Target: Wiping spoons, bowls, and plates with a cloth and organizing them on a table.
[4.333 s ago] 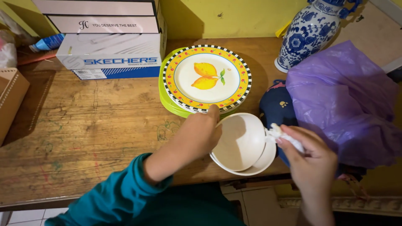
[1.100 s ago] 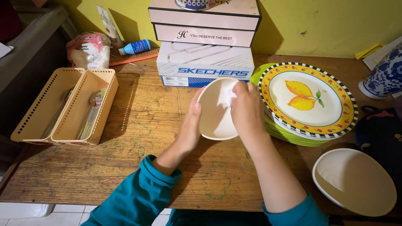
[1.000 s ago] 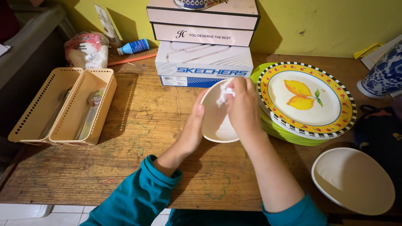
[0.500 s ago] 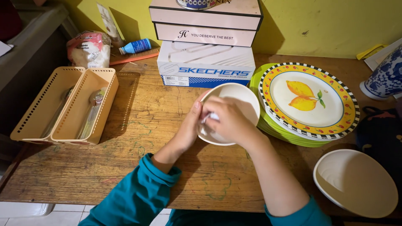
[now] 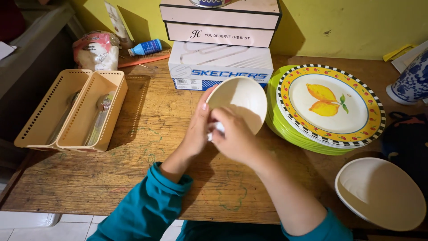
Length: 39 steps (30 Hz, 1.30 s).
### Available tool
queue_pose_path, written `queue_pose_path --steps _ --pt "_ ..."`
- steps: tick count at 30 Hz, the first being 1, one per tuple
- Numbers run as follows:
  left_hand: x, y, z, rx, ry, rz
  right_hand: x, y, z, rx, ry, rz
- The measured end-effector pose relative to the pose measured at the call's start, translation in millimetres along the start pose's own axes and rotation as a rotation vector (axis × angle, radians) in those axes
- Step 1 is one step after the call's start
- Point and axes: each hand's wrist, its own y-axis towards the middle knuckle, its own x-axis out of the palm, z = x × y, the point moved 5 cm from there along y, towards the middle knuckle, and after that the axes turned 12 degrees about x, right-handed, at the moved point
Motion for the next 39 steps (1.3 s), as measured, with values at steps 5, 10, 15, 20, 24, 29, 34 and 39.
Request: queue_pose_path --steps 5,10,15,20,24,29,34,39 --pt "-16 6 -13 0.027 -0.001 0.03 -11 -18 -8 -0.01 -0.026 -0.208" --pt "-36 13 -22 0.036 0.028 0.09 -26 -12 -5 -0.017 -0.076 -0.095" --pt "-33 10 -22 0.024 0.006 0.093 -34 -8 -1 -0.084 -0.052 0.197" --pt "-6 5 -3 0.019 0.043 0.032 -4 8 35 -0.071 -0.189 0.263" --pt "-4 3 3 -0.065 0.089 0.062 19 2 34 -0.194 -0.258 0.178" --pt "-55 4 -32 -0.255 0.089 0.222 -11 -25 -30 -0.294 -0.167 -0.043" --pt "-91 -6 -30 -0.659 -0.046 0.4 -17 -16 -8 -0.211 -0.381 -0.181" --pt "-116 -5 -35 -0.71 -0.196 0.185 -37 -13 5 -0.286 -0.418 0.011"
